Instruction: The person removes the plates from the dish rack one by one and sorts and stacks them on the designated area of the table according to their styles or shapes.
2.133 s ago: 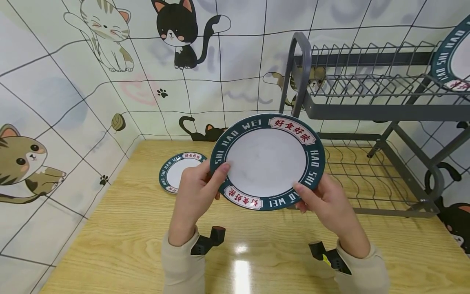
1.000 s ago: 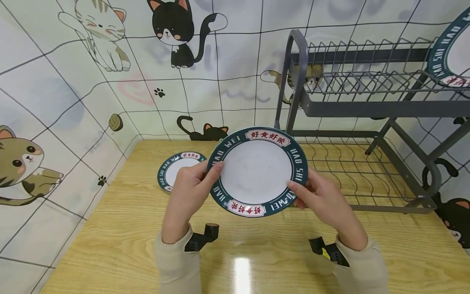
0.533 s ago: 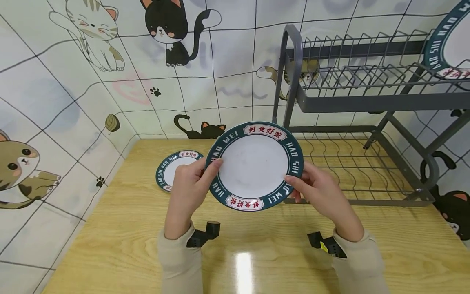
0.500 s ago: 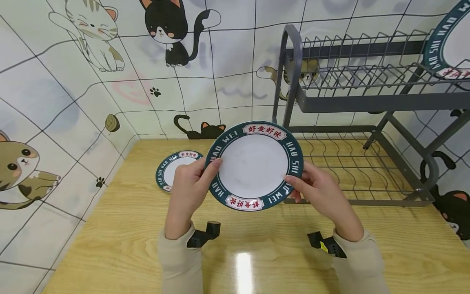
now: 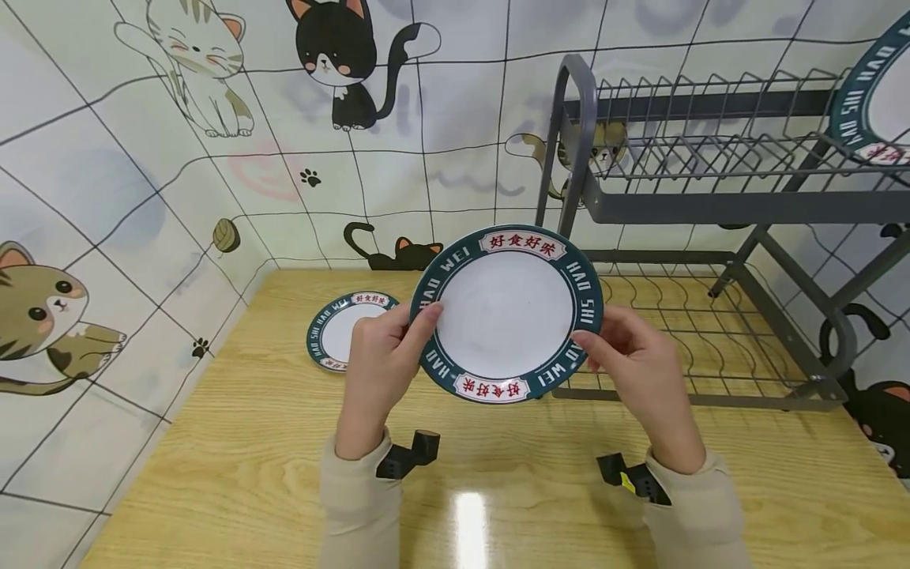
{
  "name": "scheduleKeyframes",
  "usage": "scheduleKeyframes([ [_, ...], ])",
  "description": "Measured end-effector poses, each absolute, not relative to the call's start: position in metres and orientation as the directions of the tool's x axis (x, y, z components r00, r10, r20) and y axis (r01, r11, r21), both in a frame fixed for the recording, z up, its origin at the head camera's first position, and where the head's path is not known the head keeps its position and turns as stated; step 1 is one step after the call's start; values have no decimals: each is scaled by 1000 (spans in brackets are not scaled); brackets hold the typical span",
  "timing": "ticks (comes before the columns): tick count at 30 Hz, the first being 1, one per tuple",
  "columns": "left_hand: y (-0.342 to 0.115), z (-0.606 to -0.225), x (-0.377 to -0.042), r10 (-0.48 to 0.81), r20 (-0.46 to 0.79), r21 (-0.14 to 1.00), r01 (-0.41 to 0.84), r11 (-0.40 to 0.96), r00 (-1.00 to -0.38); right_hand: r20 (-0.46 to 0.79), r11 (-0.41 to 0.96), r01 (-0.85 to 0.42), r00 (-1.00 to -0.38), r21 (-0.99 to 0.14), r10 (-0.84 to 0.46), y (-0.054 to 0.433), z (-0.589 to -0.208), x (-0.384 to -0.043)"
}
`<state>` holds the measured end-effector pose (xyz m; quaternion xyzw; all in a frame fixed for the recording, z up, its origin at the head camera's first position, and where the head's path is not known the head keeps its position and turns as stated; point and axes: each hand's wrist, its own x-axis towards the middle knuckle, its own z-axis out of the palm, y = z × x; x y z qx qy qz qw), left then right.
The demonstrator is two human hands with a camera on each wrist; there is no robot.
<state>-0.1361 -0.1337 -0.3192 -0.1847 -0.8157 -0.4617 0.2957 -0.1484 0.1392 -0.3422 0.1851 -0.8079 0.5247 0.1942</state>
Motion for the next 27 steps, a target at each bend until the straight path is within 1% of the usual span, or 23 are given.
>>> scheduleKeyframes([
  [2, -133, -320, -136, 26, 657, 645, 579, 499, -754, 527, 367, -519, -845, -772, -85, 137, -339, -146],
  [6, -133, -318, -136, 15, 667, 640, 583, 501, -745, 554, 346, -554, -825, -757, -107, 133, -333, -141],
  [11, -131, -304, -125, -9, 672, 643, 577, 504, -741, 502, 352, -511, -856, -784, -125, 134, -337, -144],
  [14, -129, -294, -118, -21, 657, 657, 558, 506, -754, 479, 359, -493, -868, -793, -132, 136, -342, -147],
  [18, -130, -292, -116, -47, 627, 683, 520, 514, -778, 486, 357, -494, -866, -793, -119, 138, -345, -148],
  [24, -134, -293, -116, -78, 592, 724, 487, 488, -802, 494, 297, -507, -861, -809, -122, 140, -343, -147],
  [27, -136, -293, -116, -91, 586, 731, 478, 487, -805, 499, 292, -516, -856, -805, -136, 141, -342, -147],
])
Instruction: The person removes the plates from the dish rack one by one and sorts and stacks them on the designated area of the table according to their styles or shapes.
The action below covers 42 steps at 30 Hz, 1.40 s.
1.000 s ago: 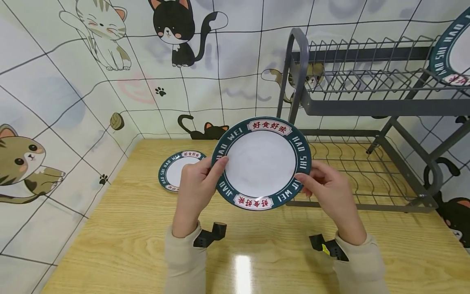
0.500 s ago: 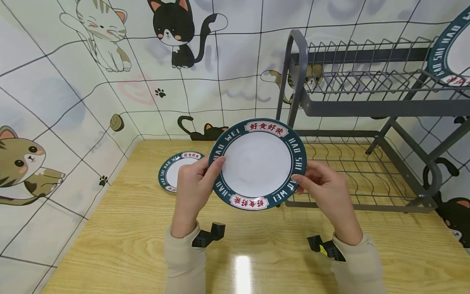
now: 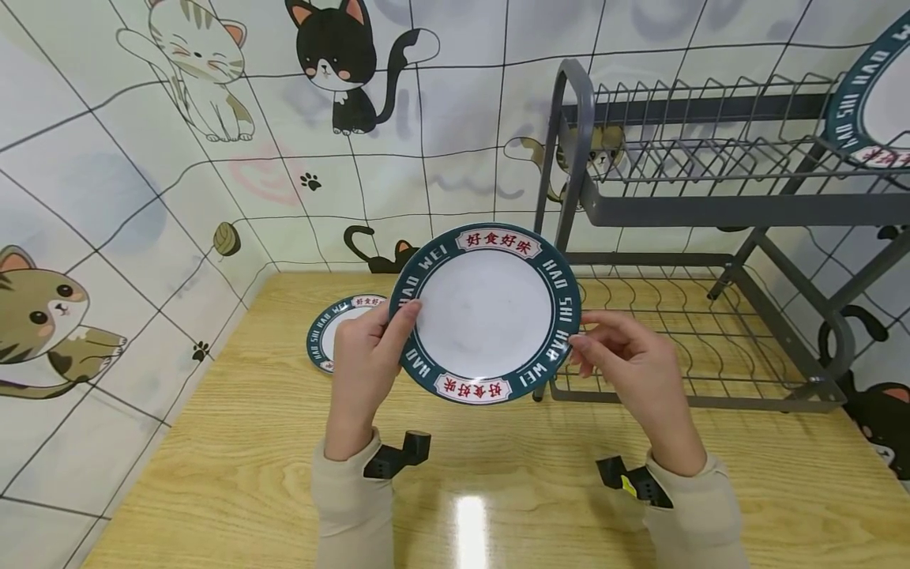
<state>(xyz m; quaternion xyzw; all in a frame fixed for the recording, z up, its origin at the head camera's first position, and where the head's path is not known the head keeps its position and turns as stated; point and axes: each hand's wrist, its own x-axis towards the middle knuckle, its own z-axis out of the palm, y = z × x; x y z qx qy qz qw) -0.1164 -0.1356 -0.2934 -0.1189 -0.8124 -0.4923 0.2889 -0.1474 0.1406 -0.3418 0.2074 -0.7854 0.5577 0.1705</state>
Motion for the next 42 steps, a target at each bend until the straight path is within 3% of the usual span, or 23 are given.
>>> scheduleKeyframes([
  [7, -141, -298, -120, -143, 587, 745, 462, 481, -797, 499, 330, -508, -858, -795, -118, 147, -342, -147],
  [14, -161, -327, -141, -187, 584, 768, 463, 443, -789, 542, 254, -526, -840, -811, -10, 158, -342, -145],
  [28, -184, -342, -151, -433, 483, 854, 302, 423, -761, 644, 36, -661, -716, -750, 270, 183, -331, -151],
  [36, -195, -351, -156, -523, 437, 885, 248, 393, -732, 664, 70, -694, -648, -716, 373, 194, -325, -152],
  [42, -201, -360, -161, -583, 372, 920, 205, 333, -722, 702, 293, -643, -595, -708, 390, 211, -319, -154],
])
